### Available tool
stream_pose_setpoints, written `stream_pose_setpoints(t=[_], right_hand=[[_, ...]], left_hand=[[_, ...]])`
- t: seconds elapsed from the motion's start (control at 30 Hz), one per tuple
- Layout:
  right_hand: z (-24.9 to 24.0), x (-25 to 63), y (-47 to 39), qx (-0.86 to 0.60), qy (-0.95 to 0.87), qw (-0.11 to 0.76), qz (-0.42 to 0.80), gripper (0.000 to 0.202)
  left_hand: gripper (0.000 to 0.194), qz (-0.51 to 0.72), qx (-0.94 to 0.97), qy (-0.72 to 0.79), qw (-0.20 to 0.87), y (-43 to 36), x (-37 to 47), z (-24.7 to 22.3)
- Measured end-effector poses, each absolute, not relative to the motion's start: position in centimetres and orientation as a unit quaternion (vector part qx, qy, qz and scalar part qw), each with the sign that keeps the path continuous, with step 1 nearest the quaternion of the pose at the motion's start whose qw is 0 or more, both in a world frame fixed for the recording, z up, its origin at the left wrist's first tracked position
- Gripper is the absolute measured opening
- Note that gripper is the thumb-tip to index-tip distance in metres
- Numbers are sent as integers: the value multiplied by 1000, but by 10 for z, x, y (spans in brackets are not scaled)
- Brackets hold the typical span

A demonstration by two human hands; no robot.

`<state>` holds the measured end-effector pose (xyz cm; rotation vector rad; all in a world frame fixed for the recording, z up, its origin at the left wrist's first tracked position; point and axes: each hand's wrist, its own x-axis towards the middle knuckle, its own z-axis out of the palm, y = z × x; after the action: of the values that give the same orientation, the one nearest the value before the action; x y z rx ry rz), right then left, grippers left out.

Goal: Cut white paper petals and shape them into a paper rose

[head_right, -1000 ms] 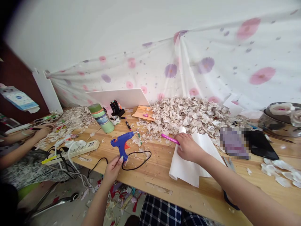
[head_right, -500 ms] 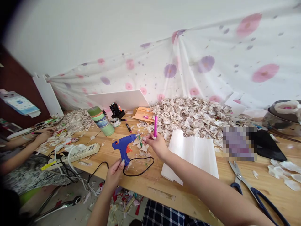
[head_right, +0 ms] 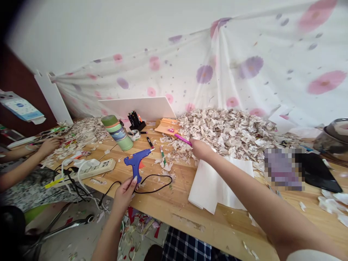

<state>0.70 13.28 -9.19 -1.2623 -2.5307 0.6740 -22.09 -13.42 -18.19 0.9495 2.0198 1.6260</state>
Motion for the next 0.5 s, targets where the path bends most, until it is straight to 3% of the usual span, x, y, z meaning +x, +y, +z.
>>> stream_pose_setpoints(t=[0.23,0.5], right_hand=[[-71,26,140,-415,-884,87,197,16],[-109,13,73,-384,-905,7,182,23]], left_hand=[[65,578,326,724,189,-132,-221,-179],[67,589,315,720,191,-134,-218,-175]])
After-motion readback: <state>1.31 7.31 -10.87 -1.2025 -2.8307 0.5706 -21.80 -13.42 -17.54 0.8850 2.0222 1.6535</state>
